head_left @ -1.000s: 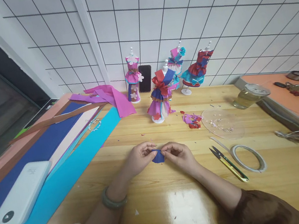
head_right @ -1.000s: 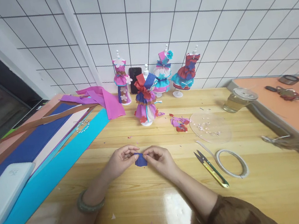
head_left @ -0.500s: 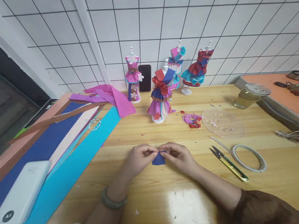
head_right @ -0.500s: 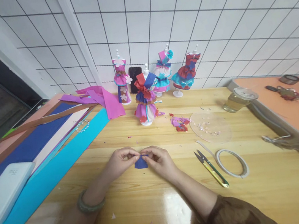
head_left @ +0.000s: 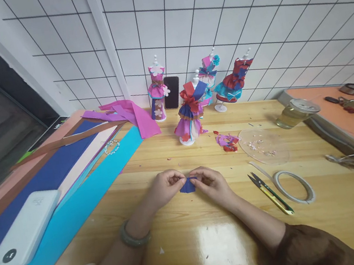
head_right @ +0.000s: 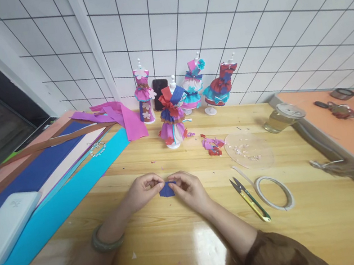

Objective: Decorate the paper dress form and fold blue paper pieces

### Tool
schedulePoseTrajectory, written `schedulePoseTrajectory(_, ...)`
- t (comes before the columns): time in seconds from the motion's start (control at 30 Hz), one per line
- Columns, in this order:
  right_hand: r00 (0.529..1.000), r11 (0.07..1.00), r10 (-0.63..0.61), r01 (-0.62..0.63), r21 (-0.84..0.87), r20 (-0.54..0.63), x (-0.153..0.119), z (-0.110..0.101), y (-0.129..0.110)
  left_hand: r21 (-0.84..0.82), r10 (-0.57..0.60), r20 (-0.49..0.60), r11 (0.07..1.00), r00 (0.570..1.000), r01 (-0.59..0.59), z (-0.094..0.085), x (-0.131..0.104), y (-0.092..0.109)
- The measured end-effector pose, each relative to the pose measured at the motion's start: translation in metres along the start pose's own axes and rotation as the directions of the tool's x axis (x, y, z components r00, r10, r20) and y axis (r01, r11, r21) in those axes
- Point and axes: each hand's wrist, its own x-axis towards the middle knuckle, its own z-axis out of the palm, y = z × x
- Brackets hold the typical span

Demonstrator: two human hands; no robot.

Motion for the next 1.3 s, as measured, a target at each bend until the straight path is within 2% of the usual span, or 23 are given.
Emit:
schedulePoseTrajectory(0.27, 0.996, 0.995, 0.08, -0.083, 0.058, 0.049, -0.001, 0.0, 0.006, -0.17, -0.045, 0.025, 0.984, 0.999, 0.049, 0.001, 0.001, -0.001)
schedulePoseTrajectory(0.43, 0.988, 0.988, 0.125, -0.132, 0.085, 0.09, -0.002, 0.0, 0.005, -0.26, -0.029, 0.014, 0.965, 0.999, 0.032, 0.0, 0.002, 0.0)
schedulePoseTrajectory(0.6, 0.978, 0.971, 0.146, -0.171, 0.17, 0.151, -0.001, -0.002, -0.003, -0.233, 0.001, 0.035, 0.972, 0.999, 0.008, -0.003, 0.002, 0.002)
schedulePoseTrajectory(0.83, 0.981, 0.974, 0.124, -0.148, 0.17, 0.148, 0.001, -0.003, -0.005, -0.251, -0.025, 0.046, 0.967, 0.999, 0.036, 0.0, 0.001, 0.002)
schedulePoseTrajectory(1.03, 0.985, 0.982, 0.147, -0.156, 0.102, 0.089, -0.002, 0.002, 0.008, -0.25, -0.082, 0.046, 0.964, 0.996, 0.092, 0.003, 0.001, -0.002)
schedulePoseTrajectory(1.3, 0.994, 0.996, 0.089, -0.089, 0.001, 0.069, 0.0, -0.001, 0.007, -0.174, -0.082, -0.023, 0.982, 0.996, 0.077, 0.001, 0.002, -0.001)
